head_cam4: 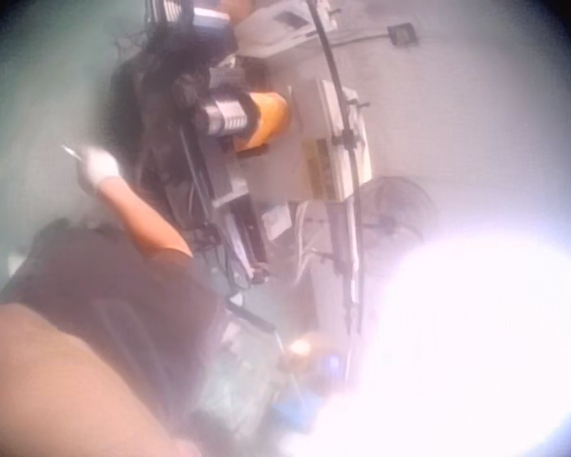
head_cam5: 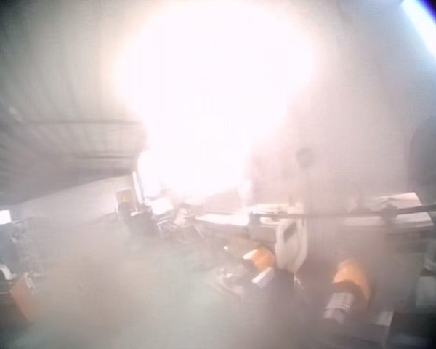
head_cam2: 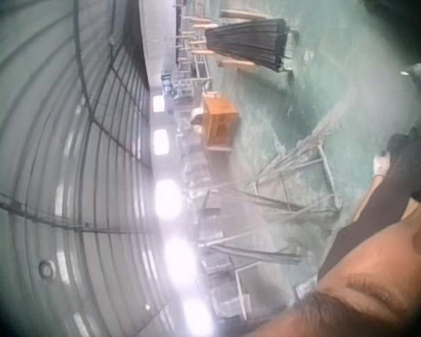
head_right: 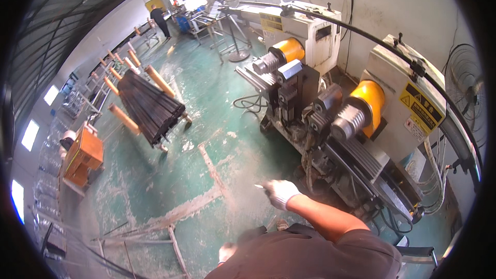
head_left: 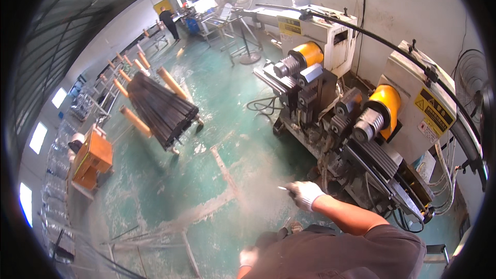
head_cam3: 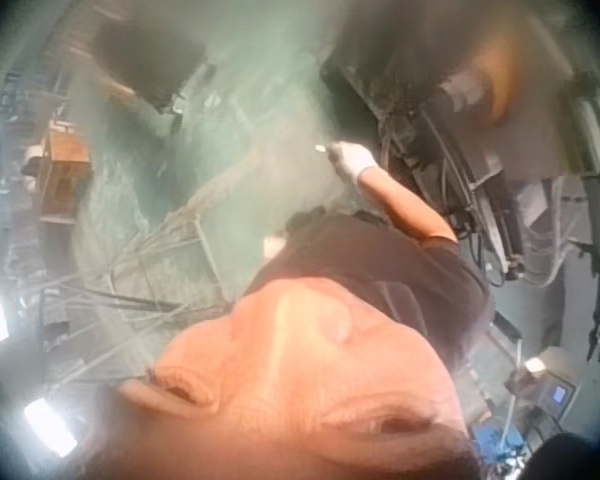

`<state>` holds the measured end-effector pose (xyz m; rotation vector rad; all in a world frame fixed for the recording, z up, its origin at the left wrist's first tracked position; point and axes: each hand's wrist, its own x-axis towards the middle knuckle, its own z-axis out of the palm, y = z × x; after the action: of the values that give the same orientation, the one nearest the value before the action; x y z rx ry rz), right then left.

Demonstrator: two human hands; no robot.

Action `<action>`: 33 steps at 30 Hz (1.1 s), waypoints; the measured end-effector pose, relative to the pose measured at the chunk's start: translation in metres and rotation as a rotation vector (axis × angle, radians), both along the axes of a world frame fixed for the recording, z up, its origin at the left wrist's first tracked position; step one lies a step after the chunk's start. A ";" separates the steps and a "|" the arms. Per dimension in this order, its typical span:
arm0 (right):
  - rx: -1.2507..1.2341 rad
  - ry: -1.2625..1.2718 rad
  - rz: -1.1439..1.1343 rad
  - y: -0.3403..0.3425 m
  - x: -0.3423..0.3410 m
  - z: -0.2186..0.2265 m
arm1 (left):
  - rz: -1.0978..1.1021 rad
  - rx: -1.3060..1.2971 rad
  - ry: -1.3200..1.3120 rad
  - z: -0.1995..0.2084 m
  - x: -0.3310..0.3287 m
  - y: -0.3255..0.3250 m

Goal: The person operates a metal rod bending machine in a workshop. They adjust the machine, feed multiple straight metal rods through the bending mechanism, and then measure the resulting bent rods with a tape measure on a wooden workbench.

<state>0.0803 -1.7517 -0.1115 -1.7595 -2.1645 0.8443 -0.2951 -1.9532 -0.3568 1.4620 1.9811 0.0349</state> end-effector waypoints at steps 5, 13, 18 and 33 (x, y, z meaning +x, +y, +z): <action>0.634 -0.041 0.138 0.142 -0.018 0.155 | -0.062 0.067 -0.072 -0.087 -0.082 0.139; 0.997 -0.313 -0.514 0.367 0.112 0.303 | -0.772 0.142 0.373 -0.095 -0.181 0.416; 0.736 -0.631 -0.760 0.494 0.163 0.358 | 0.152 0.067 -0.253 -0.074 -0.219 0.511; -0.039 -1.416 -0.698 0.745 0.566 0.340 | 0.130 0.069 -0.177 0.050 -0.106 0.694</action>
<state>0.6468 -1.0067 0.2288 -3.3296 -1.5815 -0.8008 -0.4013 -1.2593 -0.3068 1.3222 1.9430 0.2822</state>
